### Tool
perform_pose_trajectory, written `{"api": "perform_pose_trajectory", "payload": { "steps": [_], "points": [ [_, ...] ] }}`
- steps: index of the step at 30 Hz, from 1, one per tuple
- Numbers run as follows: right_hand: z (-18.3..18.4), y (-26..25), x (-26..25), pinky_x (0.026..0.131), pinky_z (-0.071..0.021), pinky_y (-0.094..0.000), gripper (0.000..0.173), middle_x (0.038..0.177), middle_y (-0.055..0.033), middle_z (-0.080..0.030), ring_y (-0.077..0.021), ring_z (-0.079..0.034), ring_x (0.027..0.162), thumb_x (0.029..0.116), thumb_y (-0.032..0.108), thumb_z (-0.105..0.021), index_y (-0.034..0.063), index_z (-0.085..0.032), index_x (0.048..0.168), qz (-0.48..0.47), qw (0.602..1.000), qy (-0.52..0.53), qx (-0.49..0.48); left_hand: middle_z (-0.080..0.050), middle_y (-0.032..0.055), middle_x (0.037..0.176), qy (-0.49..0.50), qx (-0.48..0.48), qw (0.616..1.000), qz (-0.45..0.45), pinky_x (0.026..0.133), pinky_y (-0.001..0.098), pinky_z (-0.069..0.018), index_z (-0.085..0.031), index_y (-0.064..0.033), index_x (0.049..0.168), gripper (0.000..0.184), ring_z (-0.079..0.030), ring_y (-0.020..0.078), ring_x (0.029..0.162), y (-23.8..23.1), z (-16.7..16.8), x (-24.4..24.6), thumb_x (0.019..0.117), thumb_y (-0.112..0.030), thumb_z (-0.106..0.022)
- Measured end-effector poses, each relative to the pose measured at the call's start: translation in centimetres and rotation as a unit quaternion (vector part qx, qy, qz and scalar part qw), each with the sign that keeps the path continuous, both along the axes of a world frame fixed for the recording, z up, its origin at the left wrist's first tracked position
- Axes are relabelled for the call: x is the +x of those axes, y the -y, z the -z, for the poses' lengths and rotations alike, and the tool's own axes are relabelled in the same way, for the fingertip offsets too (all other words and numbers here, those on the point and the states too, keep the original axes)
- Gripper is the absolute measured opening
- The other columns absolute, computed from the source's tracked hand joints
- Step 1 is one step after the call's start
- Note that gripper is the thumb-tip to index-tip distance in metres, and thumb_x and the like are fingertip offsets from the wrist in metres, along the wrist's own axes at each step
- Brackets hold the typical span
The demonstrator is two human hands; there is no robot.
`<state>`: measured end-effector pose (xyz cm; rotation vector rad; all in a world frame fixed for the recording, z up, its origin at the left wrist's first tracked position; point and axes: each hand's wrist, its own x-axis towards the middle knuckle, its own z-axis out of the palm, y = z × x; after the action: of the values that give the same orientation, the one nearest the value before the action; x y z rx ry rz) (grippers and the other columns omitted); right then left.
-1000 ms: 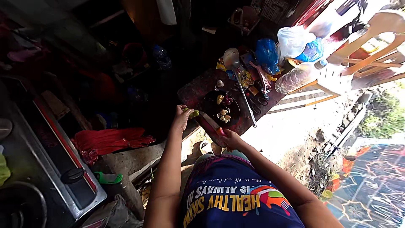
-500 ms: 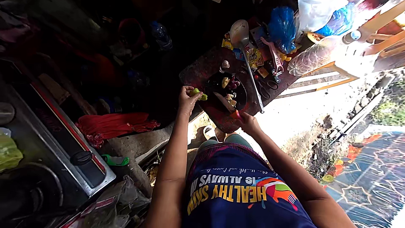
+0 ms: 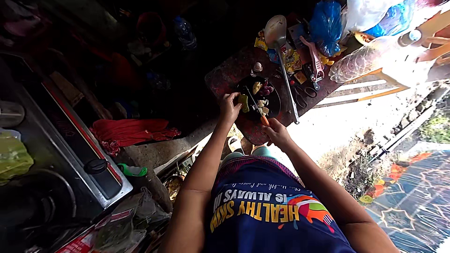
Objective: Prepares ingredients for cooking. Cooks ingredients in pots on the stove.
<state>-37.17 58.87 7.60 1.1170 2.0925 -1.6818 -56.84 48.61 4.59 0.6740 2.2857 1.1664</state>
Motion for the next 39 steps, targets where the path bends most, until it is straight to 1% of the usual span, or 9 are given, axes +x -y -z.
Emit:
{"api": "perform_pose_trajectory", "payload": {
  "steps": [3,6,8,13,19,26,30,34,39],
  "points": [
    [-1.9,0.7,-1.0,0.068,-0.0582,-0.0471,0.04,0.096,-0.0229,-0.067,-0.0299,-0.068,0.069,0.1129,0.026,-0.042,0.0002,-0.051,0.141,-0.042,0.997,0.039,0.06,-0.063,0.0259,0.131,-0.007,-0.006,1.0,0.014,0.11,0.0473,-0.0448,-0.061,0.0045,0.135,0.047,-0.06,0.0373,0.125,0.0,-0.3,0.2,0.0908,-0.003,-0.074],
    [-3.2,1.3,-1.5,0.063,-0.058,-0.0455,0.046,0.087,-0.0213,-0.066,-0.0286,-0.066,0.062,0.1133,0.025,-0.039,0.007,-0.034,0.155,-0.059,0.993,0.054,0.09,-0.062,0.026,0.132,-0.009,-0.004,1.0,0.018,0.11,0.0483,-0.0439,-0.061,0.0034,0.136,0.046,-0.058,0.0384,0.126,-0.2,-0.3,0.6,0.0914,-0.001,-0.072],
    [-3.6,1.5,-1.8,0.062,-0.058,-0.0472,0.05,0.085,-0.0214,-0.066,-0.0303,-0.067,0.061,0.1125,0.023,-0.041,0.0101,-0.027,0.159,-0.072,0.989,0.054,0.113,-0.062,0.0266,0.131,-0.017,-0.006,1.0,0.018,0.11,0.0482,-0.0444,-0.062,0.0038,0.135,0.045,-0.059,0.039,0.125,-0.4,-0.4,0.7,0.091,-0.002,-0.072],
    [-5.0,1.9,-3.0,0.069,-0.0573,-0.0504,0.048,0.088,-0.024,-0.066,-0.0345,-0.067,0.067,0.113,0.023,-0.038,0.0104,-0.027,0.158,-0.107,0.981,0.122,0.107,-0.061,0.0276,0.131,-0.015,-0.021,0.999,0.024,0.109,0.048,-0.0447,-0.06,0.0027,0.137,0.047,-0.059,0.0391,0.124,-0.8,-0.5,1.0,0.0918,-0.003,-0.072],
    [-6.4,0.7,-4.3,0.064,-0.0572,-0.0485,0.043,0.094,-0.0239,-0.065,-0.0343,-0.068,0.068,0.1138,0.027,-0.036,0.0074,-0.031,0.151,-0.15,0.967,0.188,0.087,-0.064,0.0262,0.126,-0.011,-0.011,1.0,0.022,0.107,0.0456,-0.0463,-0.066,0.0043,0.128,0.039,-0.061,0.0369,0.12,-1.2,-0.6,0.8,0.0894,0.0,-0.073],
    [-6.2,0.4,-5.2,0.057,-0.0556,-0.0412,0.04,0.085,-0.0202,-0.06,-0.0274,-0.064,0.058,0.1138,0.029,-0.036,0.0048,-0.032,0.145,-0.157,0.966,0.195,0.058,-0.065,0.0256,0.124,-0.001,0.006,1.0,0.009,0.105,0.0441,-0.0485,-0.067,0.0057,0.125,0.038,-0.064,0.0354,0.117,-1.0,-0.5,0.6,0.0877,0.003,-0.074],
    [-5.8,0.5,-5.3,0.063,-0.0571,-0.0476,0.042,0.088,-0.0228,-0.063,-0.0335,-0.068,0.065,0.1136,0.03,-0.037,0.0045,-0.033,0.146,-0.186,0.957,0.207,0.086,-0.067,0.0245,0.121,-0.005,0.009,1.0,0.005,0.103,0.0446,-0.05,-0.068,0.0054,0.122,0.036,-0.065,0.0346,0.114,-0.8,0.0,0.7,0.0871,0.002,-0.075],
    [-6.1,-0.1,-5.9,0.062,-0.0567,-0.0491,0.041,0.087,-0.0224,-0.063,-0.0348,-0.068,0.065,0.1134,0.031,-0.038,0.0056,-0.033,0.145,-0.203,0.951,0.211,0.103,-0.067,0.0243,0.121,-0.009,0.011,1.0,-0.001,0.103,0.0445,-0.0501,-0.069,0.0056,0.122,0.036,-0.065,0.0343,0.114,-0.9,0.0,0.9,0.0867,0.003,-0.075],
    [-5.6,0.1,-6.1,0.068,-0.0576,-0.0526,0.039,0.089,-0.0232,-0.065,-0.0377,-0.07,0.072,0.1132,0.031,-0.038,0.005,-0.035,0.143,-0.212,0.944,0.214,0.133,-0.068,0.0238,0.12,-0.028,0.004,1.0,-0.008,0.102,0.0448,-0.0506,-0.069,0.0054,0.121,0.035,-0.066,0.0344,0.113,-1.1,-0.4,1.2,0.087,0.001,-0.075]
  ]
}}
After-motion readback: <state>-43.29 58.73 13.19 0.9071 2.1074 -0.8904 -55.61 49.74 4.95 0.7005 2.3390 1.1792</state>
